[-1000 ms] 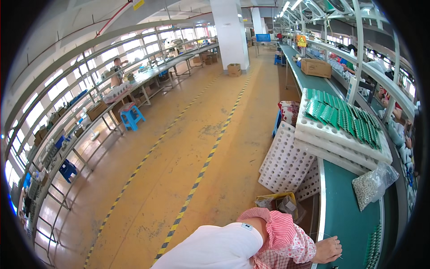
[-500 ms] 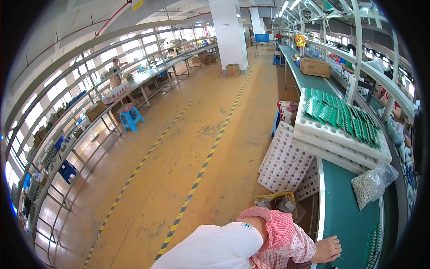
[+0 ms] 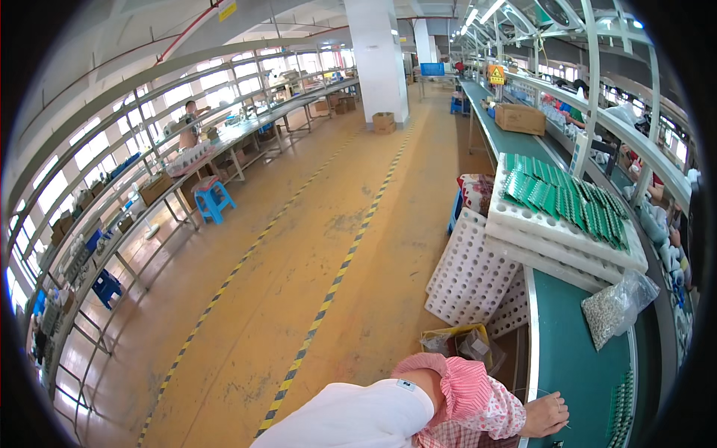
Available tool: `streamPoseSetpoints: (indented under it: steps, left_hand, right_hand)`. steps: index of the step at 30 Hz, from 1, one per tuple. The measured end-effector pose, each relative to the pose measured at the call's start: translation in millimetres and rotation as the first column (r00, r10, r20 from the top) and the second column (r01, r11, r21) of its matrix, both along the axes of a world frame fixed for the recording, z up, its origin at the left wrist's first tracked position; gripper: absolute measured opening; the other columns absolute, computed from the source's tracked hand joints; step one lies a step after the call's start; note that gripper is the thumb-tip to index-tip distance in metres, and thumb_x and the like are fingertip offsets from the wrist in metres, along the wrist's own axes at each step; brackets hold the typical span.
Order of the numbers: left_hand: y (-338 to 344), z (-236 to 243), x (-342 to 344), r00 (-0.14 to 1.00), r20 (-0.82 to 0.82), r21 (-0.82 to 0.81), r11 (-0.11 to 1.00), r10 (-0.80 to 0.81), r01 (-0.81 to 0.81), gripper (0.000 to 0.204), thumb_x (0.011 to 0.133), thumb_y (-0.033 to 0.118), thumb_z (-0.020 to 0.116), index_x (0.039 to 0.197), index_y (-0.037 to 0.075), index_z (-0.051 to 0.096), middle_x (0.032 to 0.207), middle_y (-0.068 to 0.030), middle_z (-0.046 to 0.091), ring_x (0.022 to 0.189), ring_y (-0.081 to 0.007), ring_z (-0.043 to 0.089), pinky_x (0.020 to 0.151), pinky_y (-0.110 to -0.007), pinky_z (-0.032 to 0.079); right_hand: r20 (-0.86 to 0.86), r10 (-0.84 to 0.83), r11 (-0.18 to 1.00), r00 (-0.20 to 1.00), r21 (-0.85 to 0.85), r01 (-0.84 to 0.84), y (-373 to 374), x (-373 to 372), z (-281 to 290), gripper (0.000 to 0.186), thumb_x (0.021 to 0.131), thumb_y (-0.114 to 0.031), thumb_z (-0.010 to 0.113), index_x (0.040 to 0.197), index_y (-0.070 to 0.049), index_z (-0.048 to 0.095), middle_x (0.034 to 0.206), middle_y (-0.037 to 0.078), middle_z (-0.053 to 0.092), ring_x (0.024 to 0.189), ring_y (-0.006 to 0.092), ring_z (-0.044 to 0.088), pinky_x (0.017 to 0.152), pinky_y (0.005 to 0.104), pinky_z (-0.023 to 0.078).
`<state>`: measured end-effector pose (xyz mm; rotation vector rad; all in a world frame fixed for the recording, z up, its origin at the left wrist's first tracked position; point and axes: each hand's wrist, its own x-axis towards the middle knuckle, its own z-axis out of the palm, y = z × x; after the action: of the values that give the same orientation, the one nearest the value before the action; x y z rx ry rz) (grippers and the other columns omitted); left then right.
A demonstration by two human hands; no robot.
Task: The person solders components onto a circuit board strip using a soldering iron and wire, then inserts small electrical components onto another circuit board strip by hand.
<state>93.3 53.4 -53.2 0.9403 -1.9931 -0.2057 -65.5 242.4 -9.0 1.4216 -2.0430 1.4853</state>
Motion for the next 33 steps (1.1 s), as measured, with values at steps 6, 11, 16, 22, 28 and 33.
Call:
streamPoseSetpoints:
  steps: [6,11,16,22,28,33]
  left_hand:
    - [-5,-2,-3,1.000,-0.024,-0.049,0.999,0.002,-0.003,0.022,0.092,0.019,0.059,0.076,0.005,0.054,0.075,-0.0092,0.053,0.078,-0.0269,0.055,0.084,-0.041,0.041]
    - [2,7,5,1.000,0.012,0.003,1.000,-0.028,0.028,0.023,0.093,0.020,0.059,0.076,0.005,0.054,0.075,-0.0091,0.053,0.078,-0.0269,0.054,0.083,-0.040,0.041]
    - [4,13,7,1.000,0.012,-0.046,0.999,-0.023,0.023,0.025,0.095,0.020,0.058,0.076,0.005,0.053,0.074,-0.0086,0.052,0.077,-0.0266,0.054,0.081,-0.040,0.040]
    - [4,12,7,1.000,-0.003,-0.039,0.999,-0.025,0.025,0.025,0.094,0.020,0.059,0.075,0.005,0.053,0.074,-0.0081,0.052,0.077,-0.0258,0.054,0.080,-0.039,0.040]
    - [4,12,5,1.000,0.000,0.053,0.998,-0.028,0.028,0.024,0.093,0.020,0.059,0.076,0.004,0.055,0.074,-0.0101,0.054,0.078,-0.0284,0.055,0.084,-0.042,0.041]
    - [1,4,3,1.000,-0.012,-0.095,0.995,0.008,-0.009,0.024,0.093,0.020,0.060,0.075,0.005,0.055,0.073,-0.0075,0.052,0.075,-0.0255,0.054,0.080,-0.039,0.041]
  right_hand:
    - [-0.022,-0.079,0.996,0.997,0.031,0.079,0,1,3,0.028,0.094,-0.018,0.067,0.114,0.002,0.064,0.104,0.023,0.064,0.090,0.0373,0.062,0.081,0.0426,0.050]
    - [0.012,-0.030,1.000,0.999,0.000,0.030,2,0,4,0.026,0.093,-0.015,0.068,0.113,0.001,0.065,0.100,0.021,0.066,0.085,0.0356,0.063,0.077,0.0420,0.051]
    - [-0.015,-0.042,0.999,0.999,-0.026,0.042,0,0,0,0.024,0.092,-0.013,0.068,0.112,0.000,0.065,0.098,0.019,0.066,0.082,0.0336,0.063,0.073,0.0404,0.052]
    - [0.189,-0.083,0.992,0.978,0.109,0.063,-1,2,4,0.026,0.092,-0.013,0.068,0.114,0.001,0.063,0.101,0.021,0.065,0.085,0.0343,0.063,0.077,0.0409,0.052]
    - [0.052,0.041,0.998,0.998,0.040,-0.043,4,10,18,0.028,0.092,-0.013,0.066,0.116,0.002,0.062,0.104,0.023,0.063,0.090,0.0365,0.062,0.081,0.0425,0.051]
    - [-0.046,-0.043,0.999,0.998,0.025,0.044,1,5,5,0.028,0.092,-0.015,0.066,0.115,0.001,0.063,0.103,0.022,0.064,0.088,0.0353,0.062,0.078,0.0412,0.051]
